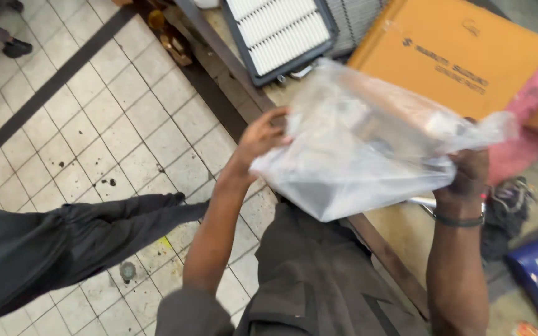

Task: Unpacking and inspecting new car air filters from boxes and plastic packaging.

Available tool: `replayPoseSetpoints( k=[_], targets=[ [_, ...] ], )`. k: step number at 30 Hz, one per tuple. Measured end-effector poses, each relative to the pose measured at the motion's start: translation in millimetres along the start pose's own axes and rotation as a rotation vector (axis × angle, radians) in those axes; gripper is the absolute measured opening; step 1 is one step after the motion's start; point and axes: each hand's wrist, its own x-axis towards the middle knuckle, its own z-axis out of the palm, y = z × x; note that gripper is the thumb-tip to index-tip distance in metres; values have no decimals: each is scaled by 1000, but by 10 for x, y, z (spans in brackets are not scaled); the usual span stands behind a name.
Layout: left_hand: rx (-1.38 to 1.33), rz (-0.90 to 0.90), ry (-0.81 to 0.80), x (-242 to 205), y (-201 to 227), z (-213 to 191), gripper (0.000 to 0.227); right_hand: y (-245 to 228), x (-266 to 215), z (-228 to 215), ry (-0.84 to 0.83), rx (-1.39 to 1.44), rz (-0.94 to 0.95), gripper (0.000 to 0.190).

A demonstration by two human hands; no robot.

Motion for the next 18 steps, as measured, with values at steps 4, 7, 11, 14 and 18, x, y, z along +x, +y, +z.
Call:
replayPoseSetpoints(
  k=[4, 7, 11, 14, 18],
  targets=[
    [72, 414, 366, -958, 184, -531, 63, 475, 888, 1532, 275, -227, 155, 31],
    [470, 627, 532, -1649, 207, -952, 37, 648, 2322, 285, -70, -1324, -345, 30],
    [587, 648, 769, -2231, 262, -1014, 21, 606, 3946, -920, -125, -2207, -834, 34],
    [831, 362, 1186, -2442, 229, -1161, 23, 627, 4542, -797, 164, -2475, -373, 99],
    [820, 471, 1183, -2496, 55, -1285, 13, 560, 4247, 32, 340, -2392, 182, 115]
  ],
)
